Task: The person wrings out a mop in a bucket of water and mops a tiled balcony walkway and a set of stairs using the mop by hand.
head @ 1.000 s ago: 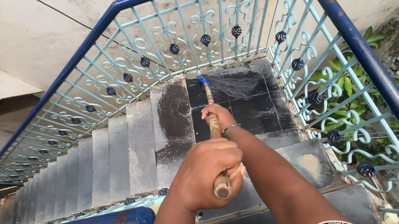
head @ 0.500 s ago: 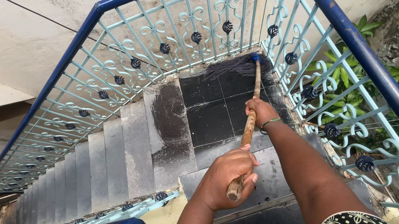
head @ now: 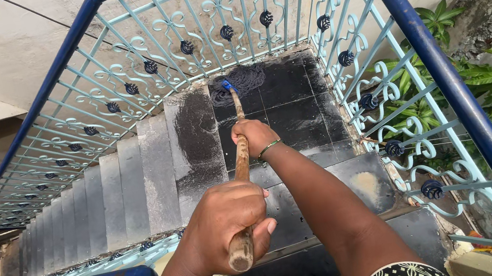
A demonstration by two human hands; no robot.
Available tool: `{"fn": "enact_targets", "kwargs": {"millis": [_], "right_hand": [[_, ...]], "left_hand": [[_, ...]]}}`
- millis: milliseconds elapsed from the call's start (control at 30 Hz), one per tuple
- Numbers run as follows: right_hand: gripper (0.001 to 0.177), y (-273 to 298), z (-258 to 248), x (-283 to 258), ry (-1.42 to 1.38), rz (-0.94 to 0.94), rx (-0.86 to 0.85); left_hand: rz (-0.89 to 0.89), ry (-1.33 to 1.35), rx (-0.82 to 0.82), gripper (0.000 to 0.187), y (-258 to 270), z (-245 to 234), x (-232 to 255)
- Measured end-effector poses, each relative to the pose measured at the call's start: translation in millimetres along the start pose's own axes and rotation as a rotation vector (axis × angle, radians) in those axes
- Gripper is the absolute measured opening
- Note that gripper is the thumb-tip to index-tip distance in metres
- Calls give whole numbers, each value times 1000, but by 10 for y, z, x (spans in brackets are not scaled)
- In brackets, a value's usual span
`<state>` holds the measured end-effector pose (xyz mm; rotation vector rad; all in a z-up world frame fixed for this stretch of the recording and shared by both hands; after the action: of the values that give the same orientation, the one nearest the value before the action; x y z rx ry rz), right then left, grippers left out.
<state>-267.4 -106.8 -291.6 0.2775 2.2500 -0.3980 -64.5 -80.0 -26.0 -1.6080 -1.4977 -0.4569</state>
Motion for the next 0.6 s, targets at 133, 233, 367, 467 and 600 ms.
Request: {"fn": "enact_targets", "kwargs": {"millis": [133, 233, 367, 467, 600], "right_hand": [[7, 208, -268, 181, 85, 62, 218], [7, 344, -415, 588, 192, 189, 244], [5, 397, -550, 1169, 269, 386, 182], [7, 214, -526, 1349, 231, 278, 186], [8, 40, -576, 1075, 216, 351, 215]], "left_hand": [[28, 59, -30, 29, -77, 41, -97], [-5, 142, 6, 25, -124, 250, -282], [-26, 329, 90, 29, -149, 504, -572], [-30, 359, 169, 28, -256, 448, -766], [-47, 352, 100, 30, -472, 155, -752]]}}
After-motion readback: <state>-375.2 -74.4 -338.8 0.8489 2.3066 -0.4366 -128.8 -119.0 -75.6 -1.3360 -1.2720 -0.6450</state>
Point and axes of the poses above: each hand's wrist, its own y-axis away from the middle knuckle, its own z-axis out of the palm, x = y × z, the point moved 1 cm from there along -y, towards the middle knuckle, and after that the axes turned 6 degrees about -z, right-handed, at the moved point
